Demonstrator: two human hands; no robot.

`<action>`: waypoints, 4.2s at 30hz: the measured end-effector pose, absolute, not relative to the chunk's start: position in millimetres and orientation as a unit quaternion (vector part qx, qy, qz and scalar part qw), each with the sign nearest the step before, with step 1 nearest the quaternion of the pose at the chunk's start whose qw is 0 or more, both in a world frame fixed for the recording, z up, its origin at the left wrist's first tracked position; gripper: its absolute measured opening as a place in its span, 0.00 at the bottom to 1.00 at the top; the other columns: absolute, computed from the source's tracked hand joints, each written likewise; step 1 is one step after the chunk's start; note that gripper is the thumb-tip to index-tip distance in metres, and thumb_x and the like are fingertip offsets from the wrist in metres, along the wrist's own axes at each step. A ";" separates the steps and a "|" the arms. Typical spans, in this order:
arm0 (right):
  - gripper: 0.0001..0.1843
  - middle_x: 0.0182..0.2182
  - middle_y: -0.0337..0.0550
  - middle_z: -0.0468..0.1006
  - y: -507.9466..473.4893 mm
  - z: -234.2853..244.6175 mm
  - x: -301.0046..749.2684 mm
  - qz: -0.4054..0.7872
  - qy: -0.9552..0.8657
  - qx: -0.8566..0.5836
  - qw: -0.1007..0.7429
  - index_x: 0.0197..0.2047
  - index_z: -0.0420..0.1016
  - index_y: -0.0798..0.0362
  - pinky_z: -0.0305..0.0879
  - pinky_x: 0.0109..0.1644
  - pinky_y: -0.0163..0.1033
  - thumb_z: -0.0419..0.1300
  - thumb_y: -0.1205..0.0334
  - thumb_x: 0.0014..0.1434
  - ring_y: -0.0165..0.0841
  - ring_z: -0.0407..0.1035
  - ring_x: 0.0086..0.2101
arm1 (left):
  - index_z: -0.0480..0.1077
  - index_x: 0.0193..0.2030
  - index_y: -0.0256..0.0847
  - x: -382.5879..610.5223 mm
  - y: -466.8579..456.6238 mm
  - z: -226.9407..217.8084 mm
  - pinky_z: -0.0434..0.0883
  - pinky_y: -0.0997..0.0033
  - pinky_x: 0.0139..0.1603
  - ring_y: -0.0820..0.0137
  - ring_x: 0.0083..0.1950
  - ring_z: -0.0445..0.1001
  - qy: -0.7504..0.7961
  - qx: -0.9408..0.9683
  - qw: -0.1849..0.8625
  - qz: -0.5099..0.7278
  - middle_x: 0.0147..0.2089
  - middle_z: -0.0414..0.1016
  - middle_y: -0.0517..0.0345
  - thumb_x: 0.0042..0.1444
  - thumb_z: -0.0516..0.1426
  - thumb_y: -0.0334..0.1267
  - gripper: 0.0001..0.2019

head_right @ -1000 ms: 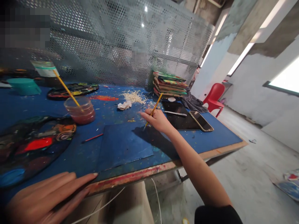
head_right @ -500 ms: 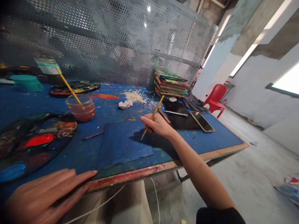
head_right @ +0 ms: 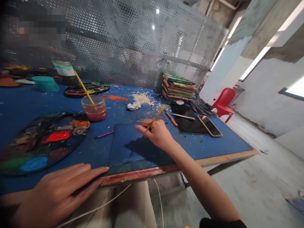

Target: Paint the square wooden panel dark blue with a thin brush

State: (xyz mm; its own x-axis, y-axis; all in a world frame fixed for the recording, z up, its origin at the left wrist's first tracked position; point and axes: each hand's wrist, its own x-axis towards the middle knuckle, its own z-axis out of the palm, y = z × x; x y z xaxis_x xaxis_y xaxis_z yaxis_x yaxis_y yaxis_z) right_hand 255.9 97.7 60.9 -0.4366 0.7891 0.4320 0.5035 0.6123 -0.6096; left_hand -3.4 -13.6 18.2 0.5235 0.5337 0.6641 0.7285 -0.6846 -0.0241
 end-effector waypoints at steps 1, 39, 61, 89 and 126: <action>0.23 0.16 0.32 0.62 89.9 61.9 251.3 0.225 -0.834 -0.374 0.339 0.19 0.60 0.52 0.51 0.28 0.33 0.56 0.50 0.62 0.24 0.56 0.21 | 0.76 0.44 0.46 -2.8 -14.1 18.6 0.72 0.73 0.34 0.74 0.31 0.77 -0.368 -0.860 0.147 -0.320 0.33 0.80 0.64 0.67 0.50 0.42 0.14; 0.26 0.15 0.31 0.52 33.8 31.8 220.3 0.058 -0.667 -0.566 0.481 0.19 0.52 0.49 0.46 0.25 0.34 0.48 0.44 0.63 0.26 0.48 0.19 | 0.73 0.46 0.45 -0.9 -18.0 9.8 0.66 0.67 0.31 0.68 0.32 0.74 -0.386 -0.865 0.083 -0.310 0.32 0.76 0.62 0.66 0.51 0.40 0.10; 0.11 0.23 0.35 0.75 28.4 63.4 91.7 0.293 -0.681 -0.426 0.519 0.29 0.72 0.53 0.60 0.30 0.31 0.59 0.57 0.60 0.25 0.66 0.24 | 0.75 0.34 0.39 4.6 -26.7 18.1 0.69 0.67 0.30 0.66 0.30 0.76 -0.451 -0.865 -0.004 -0.218 0.31 0.79 0.56 0.58 0.56 0.37 0.07; 0.14 0.27 0.40 0.75 44.9 44.6 94.6 0.323 -0.734 -0.412 0.433 0.32 0.69 0.50 0.67 0.34 0.35 0.50 0.53 0.64 0.33 0.72 0.29 | 0.76 0.35 0.41 3.9 -27.5 14.9 0.72 0.64 0.33 0.63 0.35 0.78 -0.455 -0.860 -0.014 -0.230 0.35 0.80 0.55 0.55 0.59 0.35 0.04; 0.25 0.12 0.30 0.61 59.6 21.9 236.7 0.289 -0.545 -0.553 0.561 0.19 0.58 0.51 0.51 0.21 0.31 0.61 0.44 0.55 0.23 0.54 0.16 | 0.76 0.45 0.44 -1.4 -18.0 15.4 0.67 0.69 0.31 0.70 0.31 0.74 -0.378 -0.869 0.094 -0.304 0.30 0.76 0.62 0.66 0.48 0.38 0.14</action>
State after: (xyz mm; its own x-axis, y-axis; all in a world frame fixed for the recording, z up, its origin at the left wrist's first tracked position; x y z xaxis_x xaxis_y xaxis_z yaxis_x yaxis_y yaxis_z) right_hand 236.7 59.6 21.9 0.2397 0.9262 0.2912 0.2784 0.2218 -0.9345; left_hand -1.4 -18.0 15.4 0.5297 0.5994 0.6002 0.7140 -0.6971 0.0660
